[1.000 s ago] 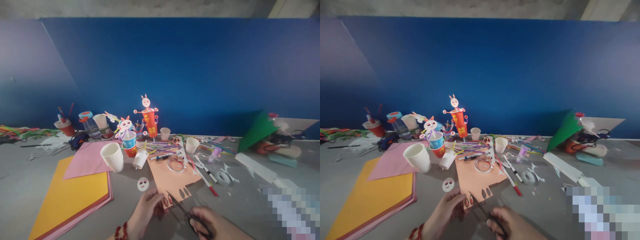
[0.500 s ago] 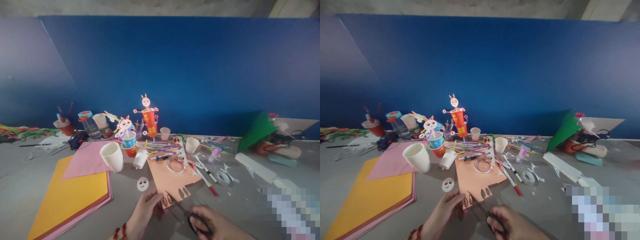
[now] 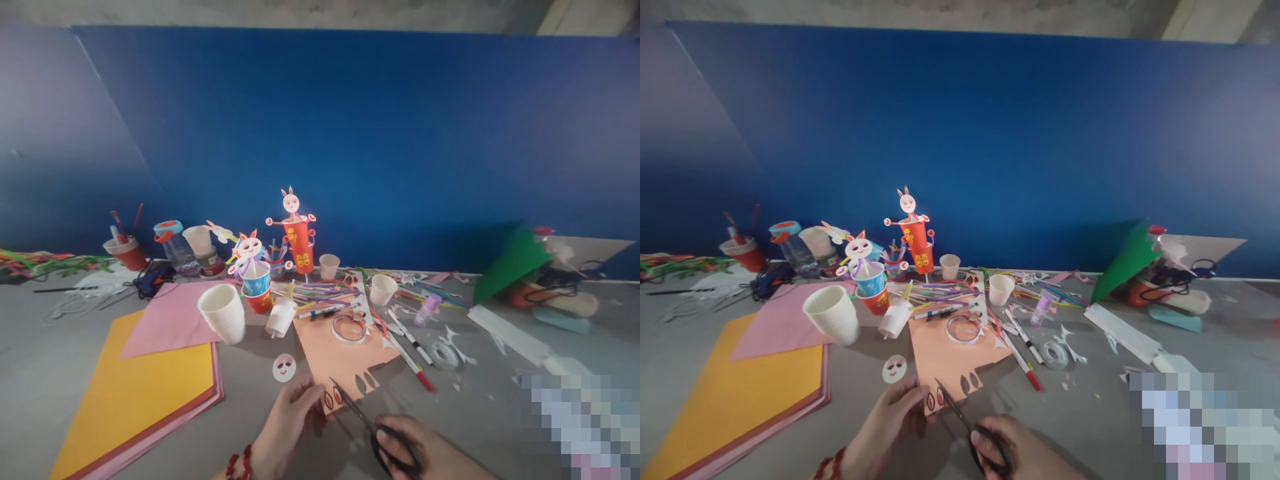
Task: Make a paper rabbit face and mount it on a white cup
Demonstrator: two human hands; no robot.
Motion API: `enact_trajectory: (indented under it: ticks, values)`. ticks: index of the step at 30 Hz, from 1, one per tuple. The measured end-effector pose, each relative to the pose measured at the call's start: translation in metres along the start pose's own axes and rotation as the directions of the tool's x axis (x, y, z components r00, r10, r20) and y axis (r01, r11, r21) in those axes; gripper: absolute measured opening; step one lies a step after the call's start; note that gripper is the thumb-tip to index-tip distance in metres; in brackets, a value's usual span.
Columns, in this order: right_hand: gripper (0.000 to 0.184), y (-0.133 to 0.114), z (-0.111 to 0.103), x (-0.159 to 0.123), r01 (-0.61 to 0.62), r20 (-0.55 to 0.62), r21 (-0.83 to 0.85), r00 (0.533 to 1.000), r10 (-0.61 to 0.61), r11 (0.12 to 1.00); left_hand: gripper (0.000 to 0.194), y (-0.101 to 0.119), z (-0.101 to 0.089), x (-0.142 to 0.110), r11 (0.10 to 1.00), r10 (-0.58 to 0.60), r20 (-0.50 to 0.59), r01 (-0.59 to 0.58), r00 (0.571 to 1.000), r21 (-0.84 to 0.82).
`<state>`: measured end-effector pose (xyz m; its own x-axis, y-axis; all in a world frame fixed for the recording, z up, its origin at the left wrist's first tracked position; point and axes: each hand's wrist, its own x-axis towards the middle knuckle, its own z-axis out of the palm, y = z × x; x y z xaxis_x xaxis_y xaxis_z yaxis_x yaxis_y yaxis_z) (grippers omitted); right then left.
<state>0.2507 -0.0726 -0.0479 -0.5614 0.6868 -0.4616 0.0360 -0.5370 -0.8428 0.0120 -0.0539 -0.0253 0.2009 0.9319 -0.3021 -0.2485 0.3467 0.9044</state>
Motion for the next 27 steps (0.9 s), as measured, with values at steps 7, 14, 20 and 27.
enact_trajectory:
  ticks: [7, 14, 20, 27]
  values:
    - [0.053, 0.009, -0.009, 0.003, 0.023, 0.01, 0.028, 1.0, -0.024, 0.999, 0.037, 0.003, 0.003, -0.001, 1.0, -0.006, -0.017, 0.006, 1.0, -0.013]
    - [0.06, 0.01, -0.014, 0.004, -0.029, -0.032, 0.03, 0.999, 0.03, 0.999, 0.038, 0.006, 0.005, -0.005, 1.0, -0.008, -0.028, 0.008, 1.0, -0.012]
    - [0.054, -0.02, 0.003, -0.004, -0.044, 0.015, -0.078, 0.999, 0.046, 0.996, 0.039, 0.004, 0.003, -0.001, 1.0, -0.01, -0.023, 0.01, 1.0, -0.01]
    - [0.064, -0.043, 0.02, -0.009, -0.037, 0.027, -0.374, 0.998, 0.051, 0.927, 0.038, 0.004, 0.003, -0.003, 0.999, -0.003, 0.01, 0.002, 1.0, 0.039]
